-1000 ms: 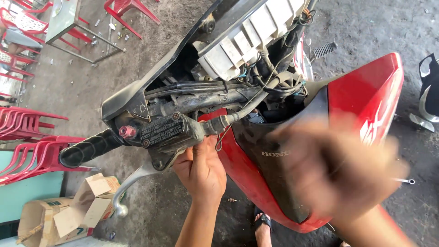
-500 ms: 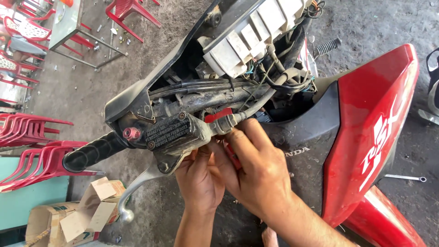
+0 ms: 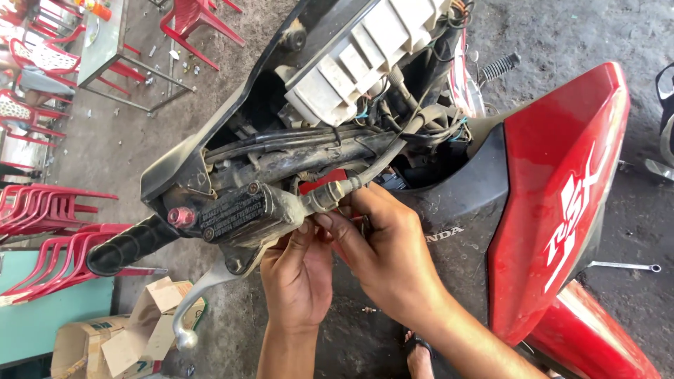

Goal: The person uses a wrench to loosen and remove bolts from the rear seat of a red motorcycle. They lift the seat to access the area underneath, then move to the front to remove the headlight cover. Finally, they manipulate the wiring and components within the handlebar assembly.

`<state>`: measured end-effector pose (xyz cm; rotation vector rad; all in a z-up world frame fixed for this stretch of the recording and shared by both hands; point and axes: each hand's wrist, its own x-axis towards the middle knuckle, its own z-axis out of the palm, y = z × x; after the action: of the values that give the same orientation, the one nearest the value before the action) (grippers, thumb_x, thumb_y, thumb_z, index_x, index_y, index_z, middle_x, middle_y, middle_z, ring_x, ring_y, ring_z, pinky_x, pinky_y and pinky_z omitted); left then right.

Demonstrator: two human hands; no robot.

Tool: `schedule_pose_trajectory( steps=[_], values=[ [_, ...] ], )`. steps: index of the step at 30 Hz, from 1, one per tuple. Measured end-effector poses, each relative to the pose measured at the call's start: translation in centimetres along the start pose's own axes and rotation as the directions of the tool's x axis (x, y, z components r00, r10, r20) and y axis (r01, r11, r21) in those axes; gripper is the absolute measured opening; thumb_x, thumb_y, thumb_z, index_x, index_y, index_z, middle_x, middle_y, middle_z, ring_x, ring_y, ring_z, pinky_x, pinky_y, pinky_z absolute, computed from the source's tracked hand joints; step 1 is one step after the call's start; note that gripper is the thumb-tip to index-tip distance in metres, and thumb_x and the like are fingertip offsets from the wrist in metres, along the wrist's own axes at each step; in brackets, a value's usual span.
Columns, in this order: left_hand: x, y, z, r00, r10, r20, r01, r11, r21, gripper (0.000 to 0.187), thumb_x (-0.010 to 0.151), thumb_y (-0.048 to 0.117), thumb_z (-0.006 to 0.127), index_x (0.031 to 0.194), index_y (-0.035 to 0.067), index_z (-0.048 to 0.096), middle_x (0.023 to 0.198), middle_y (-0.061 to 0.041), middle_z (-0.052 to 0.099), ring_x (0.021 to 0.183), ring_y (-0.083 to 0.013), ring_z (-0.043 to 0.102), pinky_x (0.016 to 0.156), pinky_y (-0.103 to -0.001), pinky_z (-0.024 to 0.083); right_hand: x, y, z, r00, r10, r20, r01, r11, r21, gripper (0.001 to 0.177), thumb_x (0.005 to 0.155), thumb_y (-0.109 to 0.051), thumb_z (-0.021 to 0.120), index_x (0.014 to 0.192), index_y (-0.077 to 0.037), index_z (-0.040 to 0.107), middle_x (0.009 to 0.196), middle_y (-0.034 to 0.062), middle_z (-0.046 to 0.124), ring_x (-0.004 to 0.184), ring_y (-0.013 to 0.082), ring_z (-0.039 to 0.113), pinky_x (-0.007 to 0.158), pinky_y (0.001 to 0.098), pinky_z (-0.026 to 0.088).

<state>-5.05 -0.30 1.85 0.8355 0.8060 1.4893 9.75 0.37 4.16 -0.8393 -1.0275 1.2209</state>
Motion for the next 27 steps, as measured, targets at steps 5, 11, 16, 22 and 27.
schedule_pose_trajectory(
  steps=[5, 11, 16, 22, 27],
  values=[
    [-0.1, 0.0, 1.1, 0.998, 0.056, 0.016, -0.056, 0.998, -0.008, 0.021, 0.102, 0.001, 0.061, 0.121, -0.007, 0.067, 0.117, -0.014, 0.071, 0.106, -0.0225, 0.066, 0.101, -0.039, 0.051, 0.1, 0.3, 0.1, 0.998, 0.068, 0.014, -0.068, 0.997, 0.041, 0.013, 0.095, -0.001, 0.064, 0.107, 0.000, 0.068, 0.079, 0.0027, 0.068, 0.061, 0.0063, 0.054, 0.050, 0.0220, 0.045],
    [-0.4, 0.4, 0.6, 0.993, 0.121, 0.003, -0.121, 0.992, 0.022, 0.025, 0.100, -0.004, 0.060, 0.125, -0.004, 0.065, 0.118, -0.012, 0.071, 0.108, -0.0224, 0.066, 0.103, -0.040, 0.050, -0.1, 0.9, 0.5, 0.986, 0.163, 0.027, -0.165, 0.976, 0.141, 0.014, 0.095, -0.001, 0.065, 0.108, 0.002, 0.070, 0.081, 0.0039, 0.072, 0.059, 0.0041, 0.051, 0.047, 0.0202, 0.041],
    [-0.2, 1.1, 0.7, 0.987, 0.155, -0.032, -0.151, 0.984, 0.093, 0.026, 0.096, -0.007, 0.062, 0.121, -0.002, 0.066, 0.114, -0.010, 0.070, 0.100, -0.0203, 0.063, 0.091, -0.037, 0.052, -0.2, 1.6, 1.1, 0.982, 0.188, -0.005, -0.186, 0.973, 0.139, 0.010, 0.094, -0.002, 0.067, 0.103, 0.002, 0.071, 0.077, 0.0032, 0.070, 0.058, 0.0045, 0.049, 0.047, 0.0201, 0.040],
    [0.4, 1.6, 0.6, 0.989, 0.141, -0.039, -0.135, 0.983, 0.123, 0.023, 0.094, -0.009, 0.066, 0.116, 0.000, 0.066, 0.109, -0.009, 0.071, 0.096, -0.0169, 0.066, 0.088, -0.031, 0.053, -0.3, 2.3, 1.5, 0.985, 0.174, -0.016, -0.163, 0.949, 0.270, 0.016, 0.093, 0.003, 0.066, 0.109, 0.003, 0.070, 0.085, 0.0044, 0.071, 0.066, 0.0052, 0.054, 0.054, 0.0187, 0.043],
    [0.2, 1.5, -0.3, 0.984, 0.180, -0.010, -0.172, 0.954, 0.245, 0.023, 0.095, -0.005, 0.066, 0.118, -0.002, 0.064, 0.115, -0.011, 0.071, 0.101, -0.0178, 0.066, 0.089, -0.031, 0.055, -0.7, 3.2, 1.6, 0.988, 0.148, 0.035, -0.148, 0.882, 0.448, 0.012, 0.092, 0.006, 0.068, 0.104, 0.003, 0.069, 0.077, 0.0005, 0.063, 0.062, 0.0037, 0.045, 0.055, 0.0191, 0.037]
  ],
)
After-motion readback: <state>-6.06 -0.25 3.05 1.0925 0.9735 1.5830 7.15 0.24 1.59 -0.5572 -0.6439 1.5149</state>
